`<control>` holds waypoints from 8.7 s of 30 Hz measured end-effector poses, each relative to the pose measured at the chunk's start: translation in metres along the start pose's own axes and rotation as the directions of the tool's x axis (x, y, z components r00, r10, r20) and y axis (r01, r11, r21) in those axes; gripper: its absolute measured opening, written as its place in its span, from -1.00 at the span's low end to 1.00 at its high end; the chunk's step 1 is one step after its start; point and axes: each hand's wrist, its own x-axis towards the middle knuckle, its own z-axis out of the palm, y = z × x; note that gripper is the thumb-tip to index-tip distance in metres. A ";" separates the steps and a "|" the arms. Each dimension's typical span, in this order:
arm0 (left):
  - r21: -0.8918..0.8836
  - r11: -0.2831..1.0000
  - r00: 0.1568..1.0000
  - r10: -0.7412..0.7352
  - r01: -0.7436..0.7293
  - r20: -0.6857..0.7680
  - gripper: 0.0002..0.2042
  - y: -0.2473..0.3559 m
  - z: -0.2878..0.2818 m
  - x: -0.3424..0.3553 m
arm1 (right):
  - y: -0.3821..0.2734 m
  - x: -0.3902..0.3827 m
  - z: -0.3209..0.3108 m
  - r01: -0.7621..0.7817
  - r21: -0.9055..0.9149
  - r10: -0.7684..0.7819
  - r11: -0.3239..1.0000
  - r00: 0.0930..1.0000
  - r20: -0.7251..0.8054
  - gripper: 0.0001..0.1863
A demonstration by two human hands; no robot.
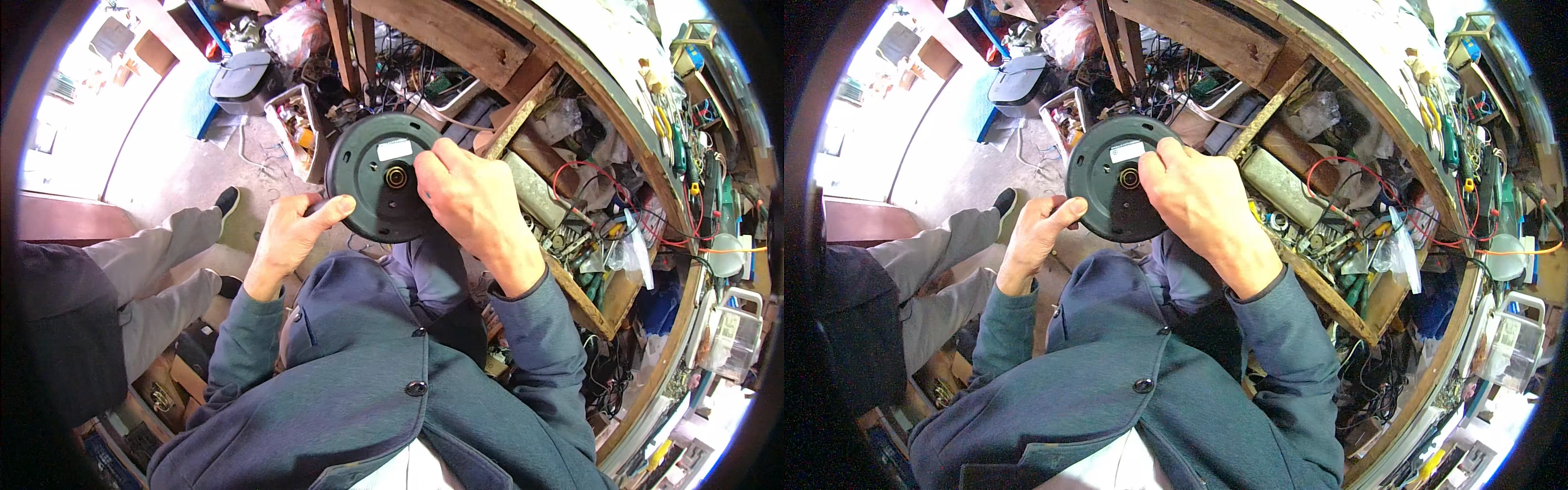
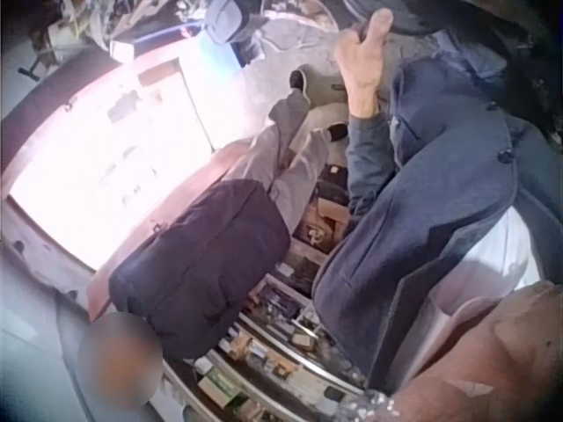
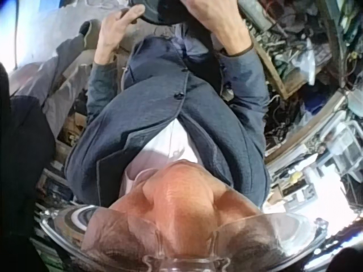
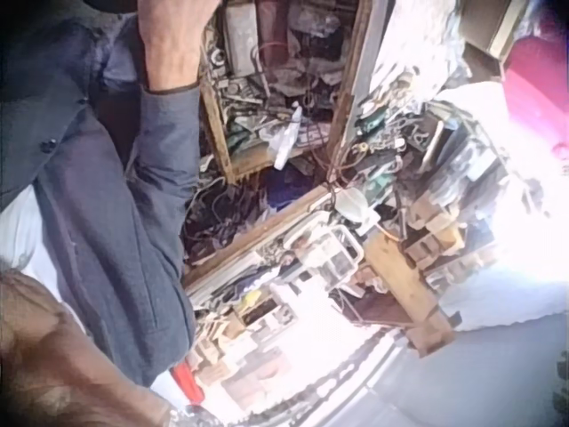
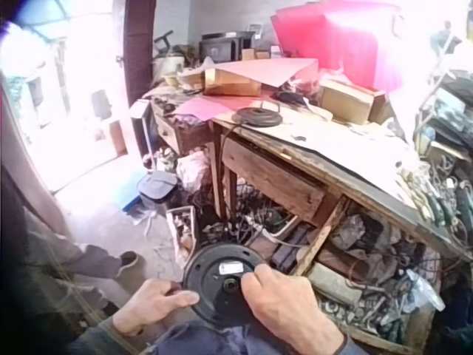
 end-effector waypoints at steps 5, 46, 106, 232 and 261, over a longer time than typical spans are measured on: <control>0.078 0.995 0.997 0.062 -0.058 -0.043 -0.40 0.020 0.002 -0.008 | 0.000 0.008 0.000 0.049 -0.060 -0.043 0.997 0.994 0.098 -0.94; -0.053 0.998 0.999 -0.020 0.022 0.044 -0.38 -0.014 0.007 0.010 | 0.007 -0.023 0.007 -0.261 0.790 0.476 0.554 0.879 -0.043 -0.69; -0.053 0.999 1.000 0.013 -0.013 -0.001 -0.23 -0.028 0.012 0.014 | -0.002 -0.013 0.021 -0.151 0.401 0.271 0.904 0.926 -0.261 -0.24; -0.085 0.993 0.996 -0.082 0.086 0.042 -0.40 -0.028 0.013 0.018 | -0.002 0.002 0.021 -0.193 0.334 0.296 0.923 0.910 -0.292 -0.50; 0.032 0.999 0.998 0.021 -0.019 -0.067 -0.18 -0.008 0.013 0.006 | -0.019 0.019 0.029 0.067 0.125 -0.056 0.990 0.994 -0.089 -0.90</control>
